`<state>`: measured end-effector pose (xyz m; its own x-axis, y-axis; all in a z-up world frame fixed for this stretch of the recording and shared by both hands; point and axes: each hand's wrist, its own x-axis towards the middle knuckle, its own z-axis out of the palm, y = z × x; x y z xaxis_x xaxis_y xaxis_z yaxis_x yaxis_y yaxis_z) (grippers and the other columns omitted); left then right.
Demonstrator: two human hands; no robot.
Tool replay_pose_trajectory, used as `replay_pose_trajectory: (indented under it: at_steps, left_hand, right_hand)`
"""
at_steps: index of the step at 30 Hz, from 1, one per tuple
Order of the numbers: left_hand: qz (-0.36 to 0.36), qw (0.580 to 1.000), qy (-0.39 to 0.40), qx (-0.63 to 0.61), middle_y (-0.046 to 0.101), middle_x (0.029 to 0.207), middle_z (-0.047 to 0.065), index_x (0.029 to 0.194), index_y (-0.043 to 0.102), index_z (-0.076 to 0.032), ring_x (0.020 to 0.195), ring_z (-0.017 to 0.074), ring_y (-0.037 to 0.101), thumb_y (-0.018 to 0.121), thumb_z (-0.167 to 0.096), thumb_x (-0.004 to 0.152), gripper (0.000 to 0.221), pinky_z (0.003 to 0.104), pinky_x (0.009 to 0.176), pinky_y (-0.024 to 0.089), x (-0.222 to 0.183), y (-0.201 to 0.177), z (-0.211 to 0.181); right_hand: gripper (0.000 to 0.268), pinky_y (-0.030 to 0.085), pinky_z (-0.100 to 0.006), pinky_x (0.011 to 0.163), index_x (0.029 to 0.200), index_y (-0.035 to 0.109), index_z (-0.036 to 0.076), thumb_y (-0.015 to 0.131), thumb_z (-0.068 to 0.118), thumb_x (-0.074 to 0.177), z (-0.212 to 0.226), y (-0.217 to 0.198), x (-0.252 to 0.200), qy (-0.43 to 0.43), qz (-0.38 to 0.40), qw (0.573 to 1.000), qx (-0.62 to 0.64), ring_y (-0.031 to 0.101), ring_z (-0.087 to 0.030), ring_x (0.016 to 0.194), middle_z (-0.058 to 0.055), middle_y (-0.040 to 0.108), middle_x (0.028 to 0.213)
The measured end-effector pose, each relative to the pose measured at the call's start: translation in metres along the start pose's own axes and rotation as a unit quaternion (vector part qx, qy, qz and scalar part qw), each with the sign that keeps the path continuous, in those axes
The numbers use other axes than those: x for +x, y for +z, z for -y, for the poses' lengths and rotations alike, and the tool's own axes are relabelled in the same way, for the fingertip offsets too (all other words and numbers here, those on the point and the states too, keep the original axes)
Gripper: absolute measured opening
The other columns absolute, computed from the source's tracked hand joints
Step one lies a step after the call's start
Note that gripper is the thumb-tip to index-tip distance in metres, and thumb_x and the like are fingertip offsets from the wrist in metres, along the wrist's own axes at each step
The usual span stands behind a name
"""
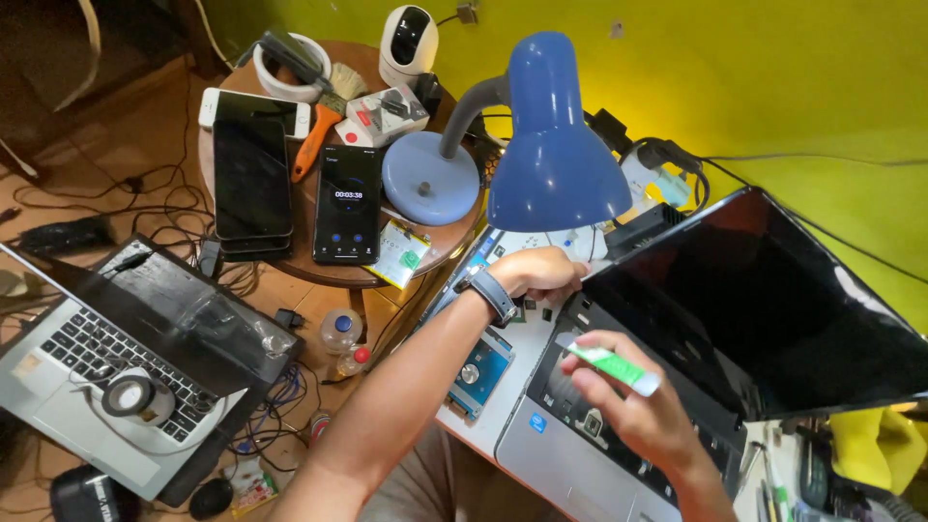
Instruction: Disassembling a laptop by removing the keyboard and unscrewing internal components for repair.
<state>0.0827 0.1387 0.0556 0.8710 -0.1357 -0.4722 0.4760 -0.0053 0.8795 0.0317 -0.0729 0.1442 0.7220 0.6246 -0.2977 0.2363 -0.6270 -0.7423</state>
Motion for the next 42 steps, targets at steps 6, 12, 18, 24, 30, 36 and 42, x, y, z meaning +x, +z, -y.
replay_pose_trajectory:
  at_steps: [6,12,18,24,30,36,42]
  left_hand:
    - [-0.058,0.974,0.090,0.200,0.063,0.083,0.013,0.079,0.056,-0.003,0.072,0.0255,0.054,0.043,-0.041,0.106,0.048,0.042,0.065,0.040,-0.027,0.026,0.010]
    - [-0.055,0.976,0.132,0.164,0.073,0.125,0.013,0.125,0.067,0.000,0.108,0.0235,0.069,0.040,-0.059,0.094,0.072,0.038,0.090,0.049,-0.161,0.048,0.051]
    - [-0.100,0.979,0.060,-0.170,0.069,0.127,0.012,0.142,0.054,-0.016,0.094,0.0168,0.071,0.065,-0.025,0.090,0.053,0.032,0.075,0.061,-0.207,0.078,0.104]
    - [-0.227,0.956,0.043,-0.183,0.069,0.095,0.008,0.136,0.064,-0.008,0.081,0.0190,0.079,0.066,-0.015,0.093,0.044,0.030,0.050,0.053,-0.203,0.081,0.102]
    - [-0.238,0.963,0.095,0.086,0.069,0.138,0.001,0.144,0.059,-0.016,0.112,0.0162,0.068,0.048,-0.025,0.098,0.049,0.033,0.090,0.054,-0.197,0.069,0.100]
    - [-0.204,0.951,0.122,0.195,0.070,0.115,0.008,0.148,0.054,-0.009,0.101,0.0244,0.066,0.045,-0.019,0.100,0.050,0.038,0.085,0.052,-0.192,0.059,0.111]
    - [-0.147,0.959,0.129,0.204,0.061,0.143,0.010,0.150,0.050,-0.013,0.127,0.0300,0.058,0.042,-0.015,0.098,0.052,0.044,0.098,0.048,-0.199,0.059,0.108]
  right_hand:
    - [0.137,0.058,-0.039,0.103,0.163,0.007,0.015,0.092,0.056,0.064,-0.037,0.062,-0.085,0.026,0.121,0.972,0.198,0.062,-0.019,0.130,-0.001,0.021,0.172]
    - [0.088,0.057,-0.027,0.097,0.163,0.024,0.015,0.072,0.018,0.089,-0.058,0.113,-0.087,0.038,0.011,0.976,0.216,0.070,-0.011,0.104,0.000,0.061,0.146]
    - [0.071,0.064,-0.030,0.082,0.157,0.036,0.010,0.066,0.006,0.093,-0.040,0.120,-0.075,-0.140,0.026,0.988,0.063,0.070,-0.017,0.083,-0.013,0.036,0.158]
    - [0.067,0.044,-0.044,0.111,0.143,0.052,0.009,0.081,0.031,0.087,-0.053,0.104,-0.082,-0.252,-0.128,0.951,-0.128,0.051,-0.033,0.138,-0.018,0.046,0.149]
    - [0.082,0.036,-0.047,0.113,0.142,0.057,0.021,0.090,0.048,0.071,-0.097,0.078,-0.084,-0.237,-0.131,0.902,-0.338,0.045,-0.028,0.142,-0.005,0.049,0.154]
    - [0.067,0.041,-0.044,0.106,0.130,0.067,0.023,0.090,0.044,0.071,-0.092,0.069,-0.080,-0.236,-0.132,0.930,-0.249,0.052,-0.027,0.135,-0.003,0.059,0.145]
    - [0.056,0.045,-0.043,0.105,0.125,0.066,0.016,0.084,0.037,0.076,-0.089,0.075,-0.080,-0.313,-0.209,0.895,-0.241,0.062,-0.029,0.124,-0.009,0.064,0.140]
